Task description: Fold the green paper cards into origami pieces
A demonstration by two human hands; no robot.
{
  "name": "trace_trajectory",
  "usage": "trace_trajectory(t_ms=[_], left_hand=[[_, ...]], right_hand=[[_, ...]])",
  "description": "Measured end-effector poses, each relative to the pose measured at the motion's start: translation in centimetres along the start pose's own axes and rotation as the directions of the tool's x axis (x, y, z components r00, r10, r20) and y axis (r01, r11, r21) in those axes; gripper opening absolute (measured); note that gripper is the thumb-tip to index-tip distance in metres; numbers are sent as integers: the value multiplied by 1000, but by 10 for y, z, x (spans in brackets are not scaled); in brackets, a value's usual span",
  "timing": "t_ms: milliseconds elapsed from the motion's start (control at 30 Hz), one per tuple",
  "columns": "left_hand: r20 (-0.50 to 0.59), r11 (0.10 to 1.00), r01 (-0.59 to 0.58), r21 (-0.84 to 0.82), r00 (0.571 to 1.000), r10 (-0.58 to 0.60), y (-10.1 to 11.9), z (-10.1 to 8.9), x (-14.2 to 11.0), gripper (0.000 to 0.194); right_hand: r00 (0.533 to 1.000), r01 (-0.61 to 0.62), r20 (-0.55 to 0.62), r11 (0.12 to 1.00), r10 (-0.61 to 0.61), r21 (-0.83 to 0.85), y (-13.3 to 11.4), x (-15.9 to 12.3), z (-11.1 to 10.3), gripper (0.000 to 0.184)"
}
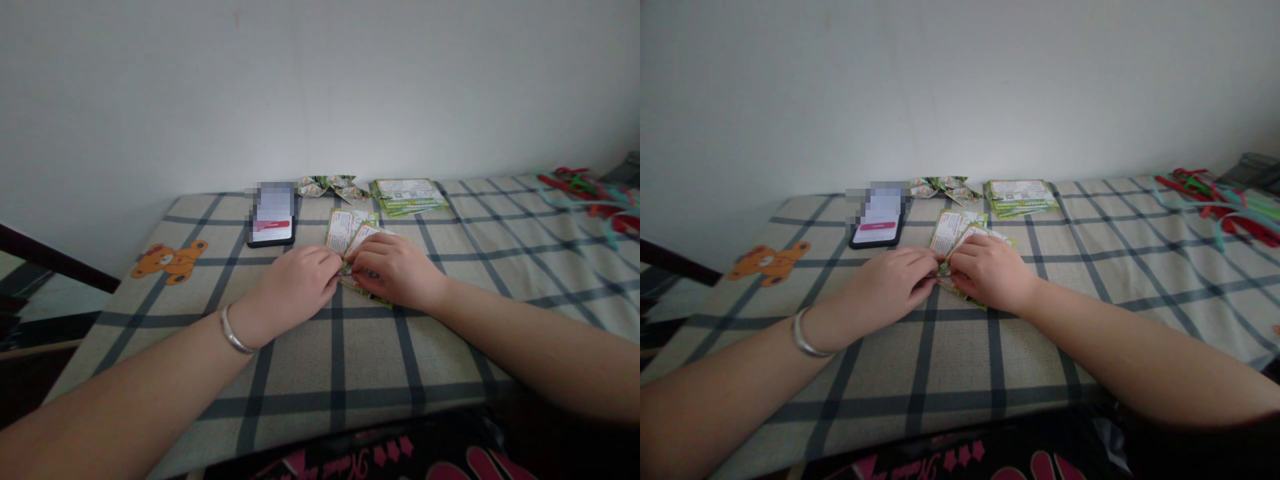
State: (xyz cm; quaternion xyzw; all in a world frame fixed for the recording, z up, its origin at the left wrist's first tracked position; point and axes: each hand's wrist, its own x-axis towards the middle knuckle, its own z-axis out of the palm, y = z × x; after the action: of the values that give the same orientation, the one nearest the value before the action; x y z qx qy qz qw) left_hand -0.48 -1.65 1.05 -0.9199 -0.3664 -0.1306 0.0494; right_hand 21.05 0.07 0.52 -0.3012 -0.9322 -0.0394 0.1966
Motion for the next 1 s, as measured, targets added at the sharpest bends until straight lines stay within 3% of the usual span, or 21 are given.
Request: trace_trajectory(t_ms=[333, 700, 833, 1000], left_hand=[[-35, 988, 26, -154, 999, -32, -4, 3, 3, 15], [-77, 976, 67, -207, 993, -84, -13, 10, 4, 13], [-132, 981, 92, -173, 984, -115, -13, 8, 2, 10], [-228, 981, 28, -191, 971, -72, -10, 4, 0, 10]], right_hand=[[997, -72, -10, 997, 72, 27, -1, 1, 1, 12], [983, -175, -36, 979, 180, 108, -1, 1, 1, 19], [983, -174, -26, 965, 183, 194, -4, 1, 0, 18], [972, -203, -41, 917, 230, 342, -14, 0, -6, 19]])
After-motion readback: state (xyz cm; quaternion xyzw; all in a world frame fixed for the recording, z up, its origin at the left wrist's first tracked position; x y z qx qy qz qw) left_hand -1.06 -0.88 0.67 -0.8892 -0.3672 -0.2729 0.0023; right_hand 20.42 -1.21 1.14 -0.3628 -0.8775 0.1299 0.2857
